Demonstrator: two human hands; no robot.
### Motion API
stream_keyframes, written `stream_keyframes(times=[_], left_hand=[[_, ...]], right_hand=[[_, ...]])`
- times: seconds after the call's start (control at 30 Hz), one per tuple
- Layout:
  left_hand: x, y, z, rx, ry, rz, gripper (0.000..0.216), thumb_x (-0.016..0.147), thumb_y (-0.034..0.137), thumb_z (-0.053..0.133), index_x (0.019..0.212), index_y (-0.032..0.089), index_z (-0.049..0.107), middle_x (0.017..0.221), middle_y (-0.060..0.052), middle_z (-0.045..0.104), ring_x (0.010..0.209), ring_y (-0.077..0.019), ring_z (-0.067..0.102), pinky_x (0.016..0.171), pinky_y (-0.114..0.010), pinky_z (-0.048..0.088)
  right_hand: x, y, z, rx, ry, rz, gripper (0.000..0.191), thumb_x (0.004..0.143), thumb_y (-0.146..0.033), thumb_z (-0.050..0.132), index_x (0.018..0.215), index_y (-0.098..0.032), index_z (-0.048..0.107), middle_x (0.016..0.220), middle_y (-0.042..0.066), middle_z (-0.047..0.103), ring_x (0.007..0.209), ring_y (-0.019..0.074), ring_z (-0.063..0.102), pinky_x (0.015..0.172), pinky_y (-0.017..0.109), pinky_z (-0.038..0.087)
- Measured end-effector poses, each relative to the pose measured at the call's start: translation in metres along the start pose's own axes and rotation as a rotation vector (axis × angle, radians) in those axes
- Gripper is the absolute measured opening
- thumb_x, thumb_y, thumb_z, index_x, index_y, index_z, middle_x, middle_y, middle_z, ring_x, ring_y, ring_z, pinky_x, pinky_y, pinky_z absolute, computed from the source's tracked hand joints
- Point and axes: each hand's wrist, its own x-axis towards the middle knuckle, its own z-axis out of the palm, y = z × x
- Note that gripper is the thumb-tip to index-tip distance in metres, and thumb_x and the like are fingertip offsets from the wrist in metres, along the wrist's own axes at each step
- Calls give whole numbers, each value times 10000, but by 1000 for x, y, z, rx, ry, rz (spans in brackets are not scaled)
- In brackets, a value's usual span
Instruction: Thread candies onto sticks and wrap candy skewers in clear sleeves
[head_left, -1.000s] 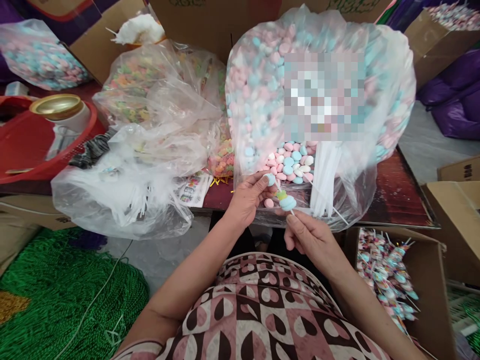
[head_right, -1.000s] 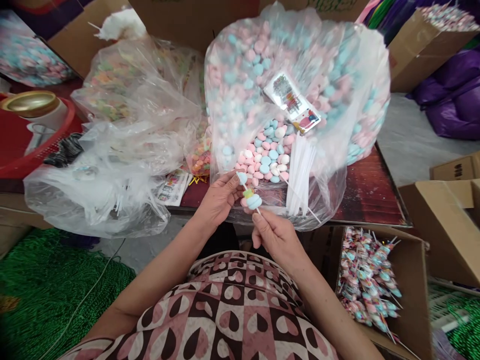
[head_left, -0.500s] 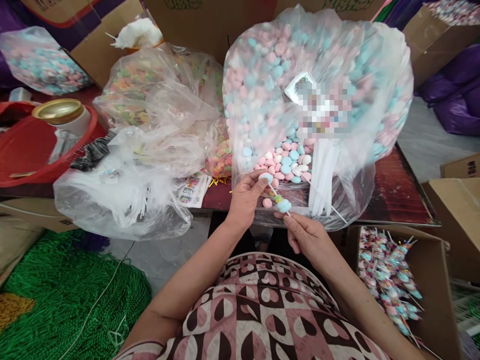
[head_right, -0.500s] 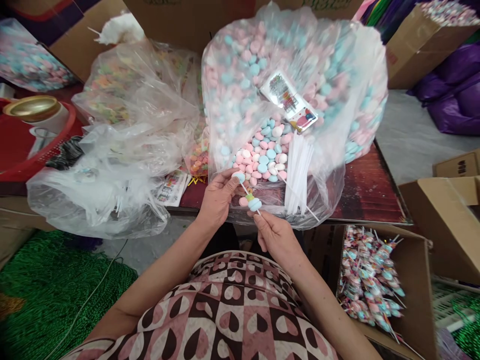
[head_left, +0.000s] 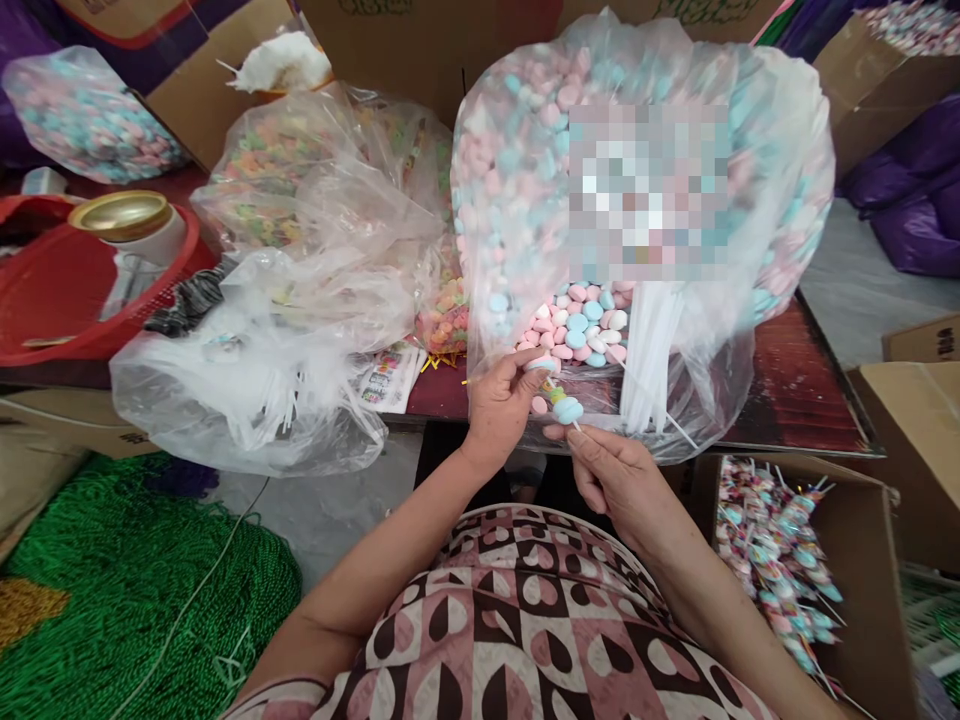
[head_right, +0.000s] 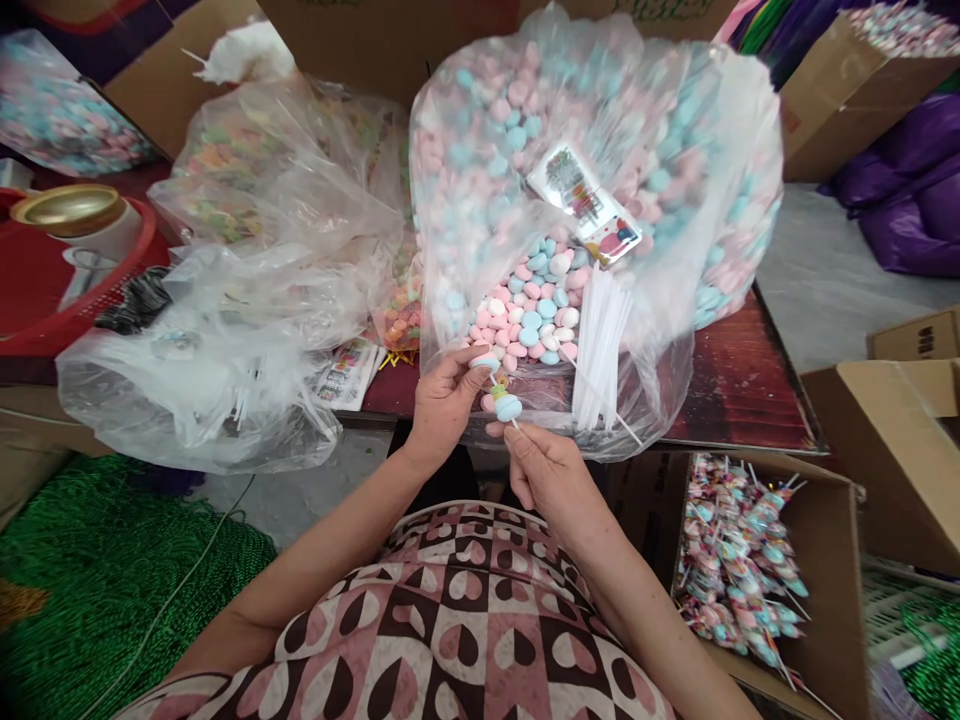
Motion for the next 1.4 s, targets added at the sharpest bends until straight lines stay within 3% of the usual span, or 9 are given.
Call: stream_keyframes(times=[0.17,0.4,0.53,0.7,0.83,0.97,1.13,1.23,1.4], left_hand=[[-3,-1,1,86,6,90,309,907,412,572,1109,203,677,874,-29,720,718,-126,644,679,-245,517],[-10,5,5,62,-67,130,311,953,409,489,1094,207,680,967,-47,730,800,-139,663,731,-265,539],[-9,9,6,-57,-61,99,346,927,444,531,1156,217,656,1025,-47,713,872,-143,656,783,-264,539],[-3,11,5,-333,-59,-74,626,838,505,647,1391,276,463,1094,-56,690,969,-170,660,809,-285,544],[-2,19,7,-511,-189,-316,511,903,576,497,1262,221,572,1081,-95,704,899,-196,685,673,-279,538],[-5,27,14,-489,-304,-325,398,914,515,516,1101,191,652,1031,-88,721,887,-189,678,637,-251,518],[4,27,1,-260,-225,-161,422,969,474,416,1258,223,595,1143,-80,691,950,-181,669,765,-289,537],[11,19,-17,142,-148,61,293,949,348,504,1149,201,660,1078,-67,692,981,-179,636,862,-304,494],[11,9,-28,869,-283,316,245,941,228,490,1031,197,716,928,-75,660,938,-228,571,850,-355,432]], right_hand=[[1,1,7,-11,7,-49,385,938,-504,490,975,-164,666,388,-91,399,414,91,306,509,253,246],[13,2,9,-8,41,-145,493,921,-524,499,550,-204,444,377,-58,377,410,86,294,454,250,219],[17,2,3,28,67,-108,367,878,-543,551,742,-202,559,430,-76,395,412,86,277,413,236,175],[14,8,-7,11,211,-143,309,850,-504,616,925,-205,617,508,-73,436,426,82,294,410,234,167],[12,15,-6,-119,230,-206,300,871,-487,592,924,-201,665,511,-56,445,453,100,354,438,246,241],[12,13,-1,-139,188,-196,351,885,-517,541,926,-197,679,489,-55,441,442,107,350,439,251,252],[13,4,-14,79,216,-174,307,863,-489,600,942,-202,675,532,-38,526,422,85,331,413,239,221],[15,4,-29,155,324,-212,271,842,-468,643,911,-207,668,545,-33,529,424,78,339,403,235,218],[17,11,-36,126,322,-178,306,832,-495,643,915,-201,658,603,-18,536,437,82,314,406,244,204]])
